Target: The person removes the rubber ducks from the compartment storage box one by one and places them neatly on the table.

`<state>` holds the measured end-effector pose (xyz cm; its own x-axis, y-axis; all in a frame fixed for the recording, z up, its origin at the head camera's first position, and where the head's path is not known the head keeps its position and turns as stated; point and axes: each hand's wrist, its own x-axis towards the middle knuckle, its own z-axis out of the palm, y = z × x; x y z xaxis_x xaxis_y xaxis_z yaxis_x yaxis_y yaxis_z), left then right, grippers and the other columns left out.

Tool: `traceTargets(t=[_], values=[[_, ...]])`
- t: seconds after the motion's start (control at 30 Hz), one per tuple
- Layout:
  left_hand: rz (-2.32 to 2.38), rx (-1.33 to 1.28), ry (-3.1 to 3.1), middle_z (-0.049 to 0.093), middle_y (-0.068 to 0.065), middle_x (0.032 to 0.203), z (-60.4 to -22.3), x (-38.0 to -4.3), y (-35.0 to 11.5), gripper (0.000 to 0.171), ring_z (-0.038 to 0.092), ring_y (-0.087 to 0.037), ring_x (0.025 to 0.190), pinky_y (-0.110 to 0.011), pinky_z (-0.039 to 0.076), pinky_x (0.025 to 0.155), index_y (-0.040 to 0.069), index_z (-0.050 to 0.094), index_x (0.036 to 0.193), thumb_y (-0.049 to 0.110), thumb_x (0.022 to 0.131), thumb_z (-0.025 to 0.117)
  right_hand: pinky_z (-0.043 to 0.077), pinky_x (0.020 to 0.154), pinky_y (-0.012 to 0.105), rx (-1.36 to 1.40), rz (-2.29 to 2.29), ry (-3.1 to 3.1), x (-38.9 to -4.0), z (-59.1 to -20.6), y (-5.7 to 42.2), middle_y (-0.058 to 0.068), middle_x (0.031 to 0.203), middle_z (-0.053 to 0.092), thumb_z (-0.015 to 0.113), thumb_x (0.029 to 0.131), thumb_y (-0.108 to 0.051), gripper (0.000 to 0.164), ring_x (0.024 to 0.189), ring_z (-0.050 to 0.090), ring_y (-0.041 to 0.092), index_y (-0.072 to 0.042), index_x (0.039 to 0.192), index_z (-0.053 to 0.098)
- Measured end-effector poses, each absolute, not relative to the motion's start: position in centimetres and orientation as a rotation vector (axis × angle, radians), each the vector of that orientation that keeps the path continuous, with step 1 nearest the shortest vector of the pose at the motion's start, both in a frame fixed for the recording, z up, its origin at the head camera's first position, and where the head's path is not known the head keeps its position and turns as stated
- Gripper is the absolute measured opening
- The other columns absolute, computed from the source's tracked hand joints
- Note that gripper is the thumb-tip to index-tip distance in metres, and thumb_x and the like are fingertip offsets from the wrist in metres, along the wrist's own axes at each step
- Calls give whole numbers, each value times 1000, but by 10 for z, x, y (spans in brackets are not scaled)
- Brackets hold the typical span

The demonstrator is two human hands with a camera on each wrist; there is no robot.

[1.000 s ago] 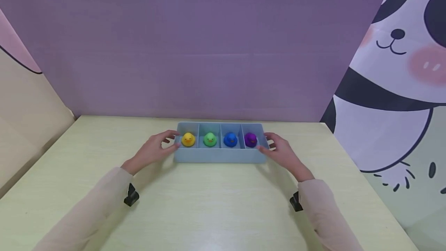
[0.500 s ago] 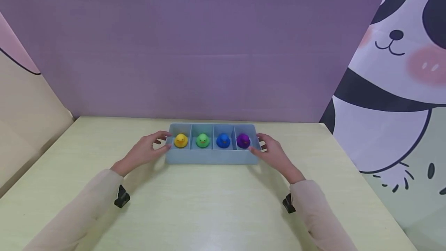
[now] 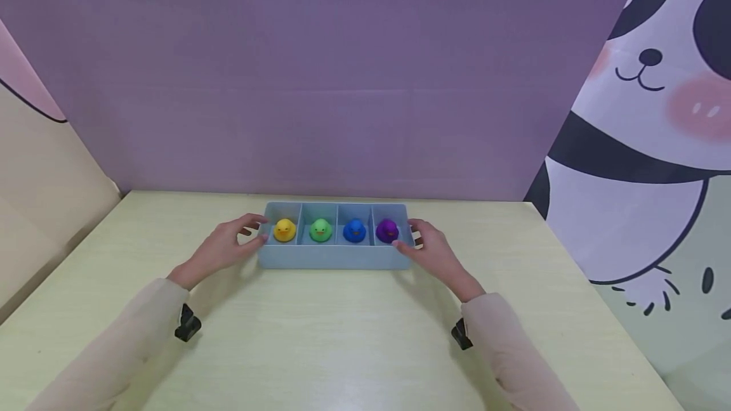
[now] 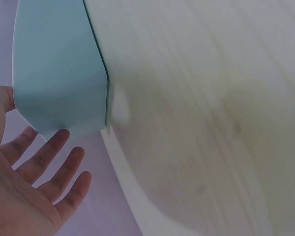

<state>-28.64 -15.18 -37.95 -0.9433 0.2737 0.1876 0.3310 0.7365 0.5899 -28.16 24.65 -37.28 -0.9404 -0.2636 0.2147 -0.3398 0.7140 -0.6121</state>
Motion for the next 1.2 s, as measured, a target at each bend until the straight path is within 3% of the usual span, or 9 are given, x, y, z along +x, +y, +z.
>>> traceTargets(t=[1.2], values=[[-998,-415,-2838,57,-16,120,-378,-281,-189,42,54,-35,107,-49,47,87,11,49,127,30,90,55,54,74,38,507,1056,-2798,-278,-374,201,23,117,54,64,84,-31,60,90,61,32,5,128,43]])
